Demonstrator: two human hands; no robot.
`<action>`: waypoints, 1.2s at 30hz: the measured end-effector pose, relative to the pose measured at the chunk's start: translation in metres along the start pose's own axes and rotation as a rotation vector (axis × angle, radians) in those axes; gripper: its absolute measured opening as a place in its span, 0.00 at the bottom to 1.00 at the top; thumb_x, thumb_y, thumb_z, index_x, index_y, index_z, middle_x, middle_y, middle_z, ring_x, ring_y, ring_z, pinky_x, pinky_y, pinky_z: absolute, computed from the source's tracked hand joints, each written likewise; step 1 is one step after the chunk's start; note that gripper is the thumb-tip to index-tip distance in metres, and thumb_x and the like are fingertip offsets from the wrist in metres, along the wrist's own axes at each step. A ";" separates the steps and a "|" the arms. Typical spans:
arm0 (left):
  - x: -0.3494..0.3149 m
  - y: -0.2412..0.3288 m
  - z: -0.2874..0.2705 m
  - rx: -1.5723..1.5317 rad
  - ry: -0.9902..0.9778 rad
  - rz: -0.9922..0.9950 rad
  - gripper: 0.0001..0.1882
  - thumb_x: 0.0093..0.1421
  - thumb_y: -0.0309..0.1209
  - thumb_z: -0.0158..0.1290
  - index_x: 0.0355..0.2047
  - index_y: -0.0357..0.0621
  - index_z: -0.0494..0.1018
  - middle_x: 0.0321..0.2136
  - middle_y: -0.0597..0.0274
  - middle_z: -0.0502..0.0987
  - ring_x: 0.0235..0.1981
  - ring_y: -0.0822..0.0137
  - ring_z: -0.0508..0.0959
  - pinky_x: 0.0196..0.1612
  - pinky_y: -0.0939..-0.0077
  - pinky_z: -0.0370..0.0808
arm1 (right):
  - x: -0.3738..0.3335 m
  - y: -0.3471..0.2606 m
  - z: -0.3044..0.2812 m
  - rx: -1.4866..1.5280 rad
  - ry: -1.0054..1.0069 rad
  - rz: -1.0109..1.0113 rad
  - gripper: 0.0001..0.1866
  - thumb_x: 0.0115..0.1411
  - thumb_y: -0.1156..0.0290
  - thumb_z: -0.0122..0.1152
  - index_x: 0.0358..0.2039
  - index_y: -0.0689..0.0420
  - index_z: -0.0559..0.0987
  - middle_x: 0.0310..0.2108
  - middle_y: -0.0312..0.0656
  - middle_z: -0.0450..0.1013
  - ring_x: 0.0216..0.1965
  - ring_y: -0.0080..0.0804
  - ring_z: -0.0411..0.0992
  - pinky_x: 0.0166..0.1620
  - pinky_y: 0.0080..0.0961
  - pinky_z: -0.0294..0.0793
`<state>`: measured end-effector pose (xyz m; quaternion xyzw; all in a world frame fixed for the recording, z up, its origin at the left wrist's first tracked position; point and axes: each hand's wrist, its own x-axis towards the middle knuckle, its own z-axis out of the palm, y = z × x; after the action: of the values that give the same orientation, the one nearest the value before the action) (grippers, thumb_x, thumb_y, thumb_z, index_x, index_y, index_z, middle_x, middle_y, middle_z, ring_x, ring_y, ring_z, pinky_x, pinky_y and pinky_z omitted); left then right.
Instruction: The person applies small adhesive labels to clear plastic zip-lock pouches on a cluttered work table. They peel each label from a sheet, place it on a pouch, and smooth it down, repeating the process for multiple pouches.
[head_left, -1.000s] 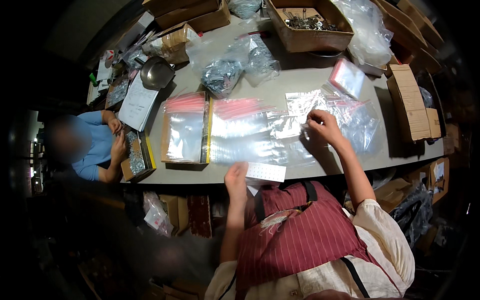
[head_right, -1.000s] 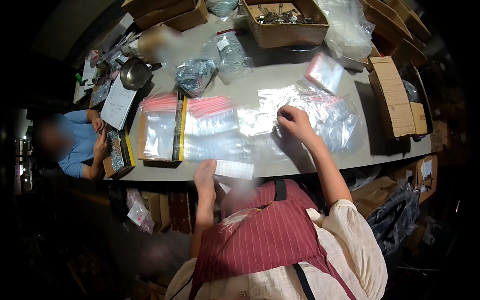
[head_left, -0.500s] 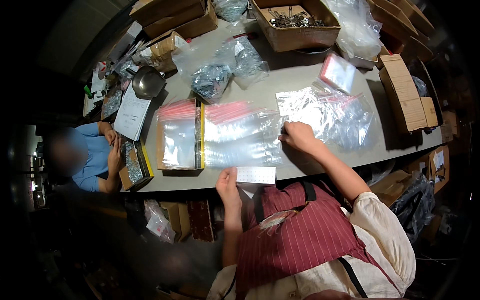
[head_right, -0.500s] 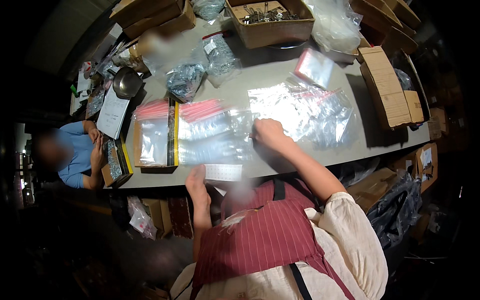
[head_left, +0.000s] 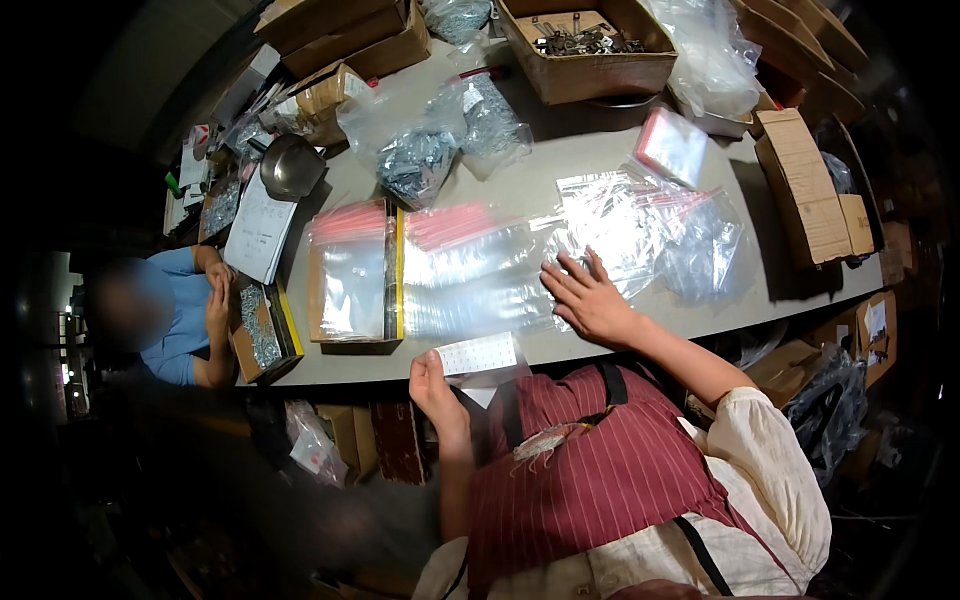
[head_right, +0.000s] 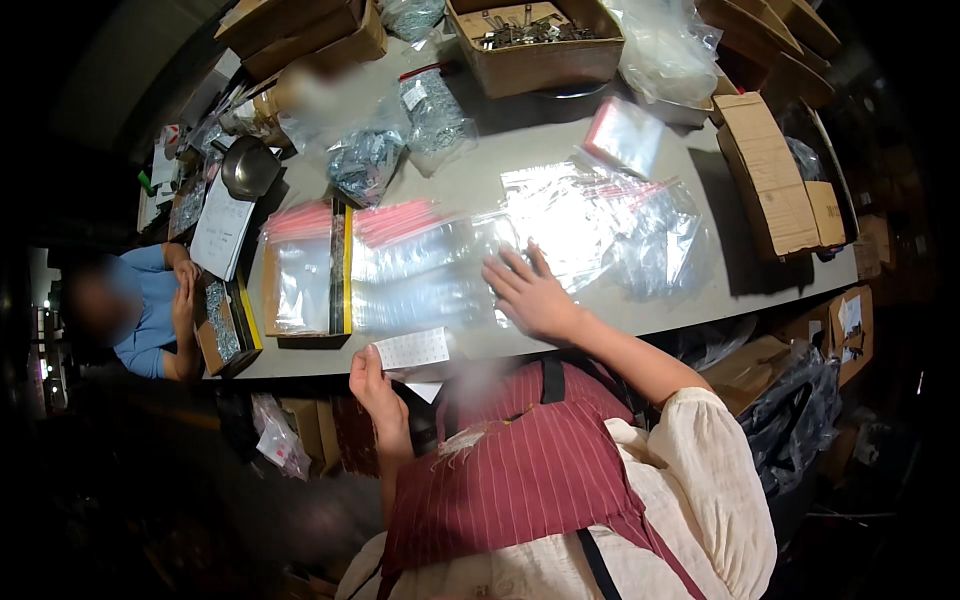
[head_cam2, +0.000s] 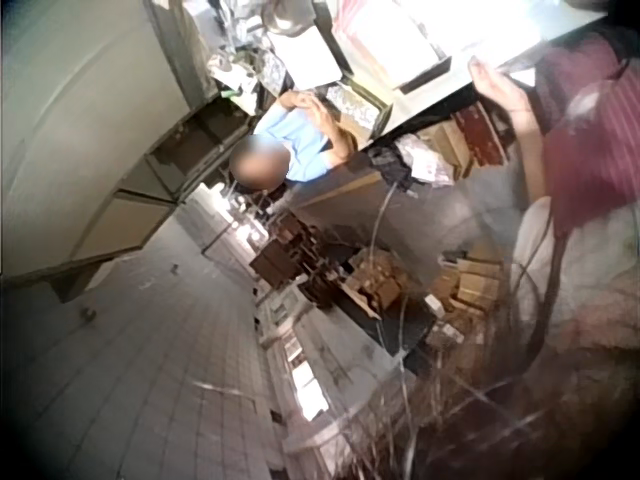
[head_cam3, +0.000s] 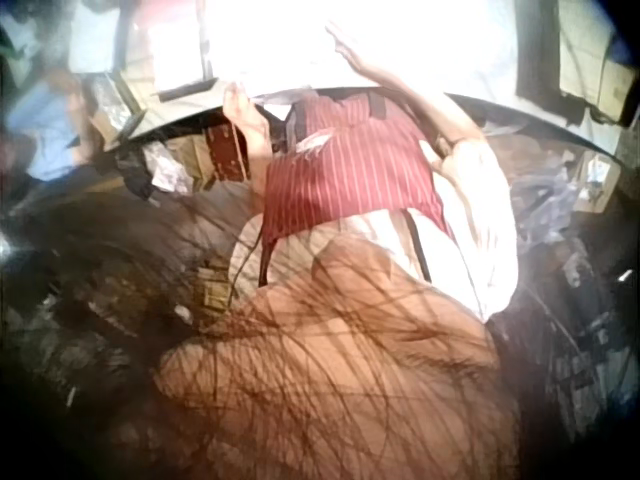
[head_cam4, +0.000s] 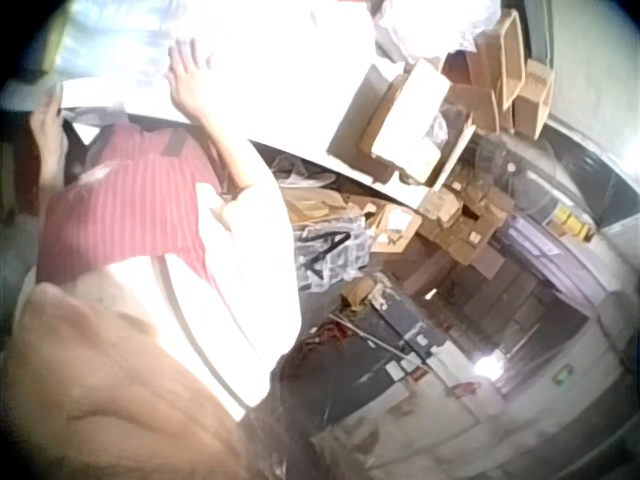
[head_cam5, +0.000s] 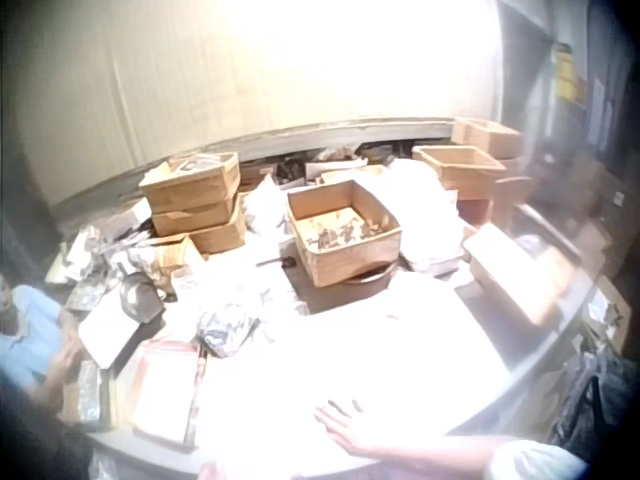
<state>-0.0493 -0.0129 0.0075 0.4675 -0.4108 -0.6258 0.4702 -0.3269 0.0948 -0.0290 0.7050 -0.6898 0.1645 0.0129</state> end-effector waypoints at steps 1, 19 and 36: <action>0.001 -0.001 0.002 0.013 -0.012 0.021 0.11 0.71 0.32 0.50 0.35 0.35 0.71 0.31 0.60 0.78 0.30 0.74 0.75 0.36 0.79 0.72 | 0.001 0.007 -0.001 -0.023 -0.044 0.047 0.28 0.70 0.56 0.47 0.65 0.58 0.67 0.68 0.41 0.62 0.74 0.42 0.48 0.72 0.63 0.33; -0.014 0.027 0.041 0.706 -0.195 0.214 0.09 0.67 0.29 0.55 0.40 0.35 0.78 0.27 0.55 0.81 0.29 0.72 0.79 0.34 0.73 0.74 | 0.019 -0.027 -0.049 0.682 0.191 0.123 0.13 0.64 0.72 0.60 0.47 0.62 0.78 0.50 0.51 0.75 0.54 0.48 0.74 0.57 0.38 0.72; -0.018 0.001 0.034 0.591 -0.292 0.239 0.11 0.68 0.31 0.53 0.39 0.34 0.78 0.24 0.49 0.80 0.25 0.69 0.79 0.31 0.72 0.74 | 0.056 -0.084 -0.052 0.344 0.209 -0.244 0.12 0.52 0.72 0.64 0.37 0.57 0.74 0.33 0.43 0.71 0.38 0.43 0.70 0.44 0.37 0.70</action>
<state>-0.0802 0.0068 0.0202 0.4377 -0.6889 -0.4807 0.3206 -0.2558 0.0576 0.0513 0.7541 -0.5561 0.3489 -0.0164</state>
